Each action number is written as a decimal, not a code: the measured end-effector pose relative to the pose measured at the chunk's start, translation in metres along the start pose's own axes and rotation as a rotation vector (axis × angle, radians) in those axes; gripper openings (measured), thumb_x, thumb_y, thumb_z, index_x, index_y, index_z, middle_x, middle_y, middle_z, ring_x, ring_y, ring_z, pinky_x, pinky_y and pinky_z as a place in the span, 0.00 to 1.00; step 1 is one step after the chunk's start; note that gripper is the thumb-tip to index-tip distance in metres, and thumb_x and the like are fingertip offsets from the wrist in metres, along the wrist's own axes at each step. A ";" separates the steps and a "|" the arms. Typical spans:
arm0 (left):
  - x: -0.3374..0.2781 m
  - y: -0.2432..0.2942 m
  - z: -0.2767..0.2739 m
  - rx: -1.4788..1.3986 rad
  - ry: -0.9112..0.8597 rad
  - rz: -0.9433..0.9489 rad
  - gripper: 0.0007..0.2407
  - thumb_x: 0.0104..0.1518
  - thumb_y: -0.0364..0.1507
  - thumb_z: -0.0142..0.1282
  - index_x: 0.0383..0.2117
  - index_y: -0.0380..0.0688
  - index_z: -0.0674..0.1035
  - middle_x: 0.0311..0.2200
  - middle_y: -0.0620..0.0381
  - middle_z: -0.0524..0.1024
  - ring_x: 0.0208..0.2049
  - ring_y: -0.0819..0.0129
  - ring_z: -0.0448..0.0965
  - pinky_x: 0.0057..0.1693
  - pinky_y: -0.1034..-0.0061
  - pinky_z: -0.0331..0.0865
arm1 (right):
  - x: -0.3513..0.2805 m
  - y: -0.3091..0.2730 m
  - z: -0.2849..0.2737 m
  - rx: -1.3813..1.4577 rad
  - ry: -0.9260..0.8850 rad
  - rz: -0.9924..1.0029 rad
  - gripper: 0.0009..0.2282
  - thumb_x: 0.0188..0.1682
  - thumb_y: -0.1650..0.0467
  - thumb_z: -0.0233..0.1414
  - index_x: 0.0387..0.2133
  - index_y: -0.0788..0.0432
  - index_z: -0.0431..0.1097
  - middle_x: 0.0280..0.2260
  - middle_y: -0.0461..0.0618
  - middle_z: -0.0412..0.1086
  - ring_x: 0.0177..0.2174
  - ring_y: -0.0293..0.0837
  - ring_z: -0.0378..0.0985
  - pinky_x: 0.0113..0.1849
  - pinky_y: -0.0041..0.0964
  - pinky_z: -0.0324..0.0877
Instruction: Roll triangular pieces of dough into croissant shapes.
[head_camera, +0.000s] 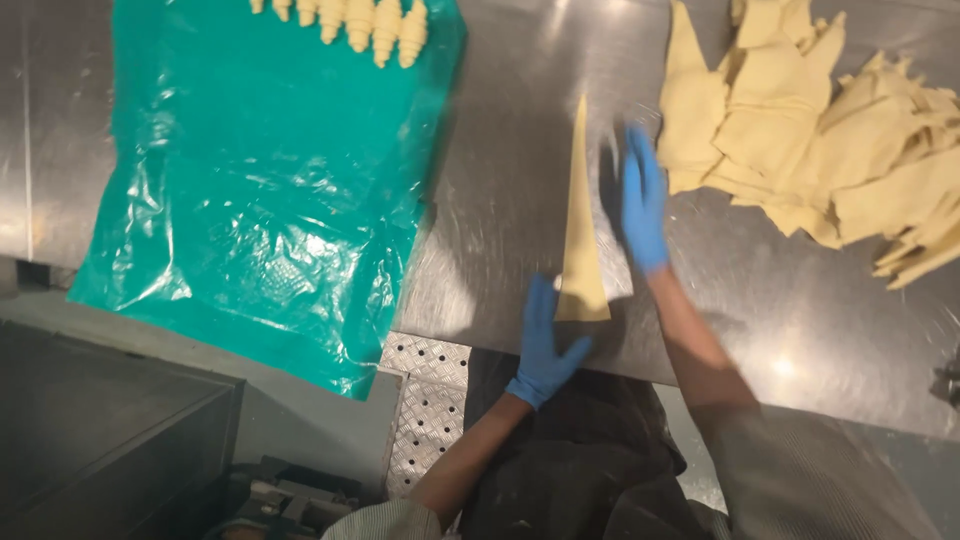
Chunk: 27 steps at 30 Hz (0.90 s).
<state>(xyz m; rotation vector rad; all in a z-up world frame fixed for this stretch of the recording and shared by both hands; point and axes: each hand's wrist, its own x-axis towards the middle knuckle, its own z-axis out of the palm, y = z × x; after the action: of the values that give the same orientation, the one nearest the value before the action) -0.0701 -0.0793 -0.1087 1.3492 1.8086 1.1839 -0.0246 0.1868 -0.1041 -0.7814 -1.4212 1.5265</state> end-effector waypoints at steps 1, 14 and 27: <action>-0.001 -0.008 -0.001 -0.179 0.070 -0.093 0.41 0.62 0.43 0.57 0.74 0.33 0.45 0.76 0.34 0.41 0.78 0.41 0.41 0.78 0.52 0.42 | -0.041 -0.014 -0.004 0.144 -0.011 0.072 0.24 0.66 0.67 0.37 0.72 0.66 0.42 0.73 0.58 0.44 0.72 0.48 0.47 0.71 0.39 0.46; -0.021 -0.018 0.022 -0.260 -0.059 0.037 0.43 0.62 0.43 0.56 0.74 0.35 0.41 0.76 0.34 0.38 0.78 0.40 0.39 0.78 0.52 0.40 | -0.229 -0.027 -0.012 -0.465 -0.190 0.066 0.27 0.59 0.74 0.37 0.71 0.69 0.37 0.73 0.63 0.41 0.71 0.56 0.44 0.69 0.46 0.43; -0.041 -0.016 0.006 0.601 -0.165 0.169 0.40 0.59 0.49 0.55 0.69 0.29 0.54 0.71 0.34 0.50 0.73 0.43 0.48 0.73 0.43 0.40 | -0.245 -0.030 -0.047 -1.259 -0.436 -0.142 0.33 0.47 0.67 0.56 0.64 0.71 0.52 0.66 0.69 0.51 0.67 0.65 0.49 0.64 0.65 0.44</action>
<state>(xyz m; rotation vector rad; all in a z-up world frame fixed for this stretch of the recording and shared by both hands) -0.0585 -0.1181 -0.1279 1.8968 2.0425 0.5878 0.1241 -0.0161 -0.1110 -1.0196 -2.7325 0.5443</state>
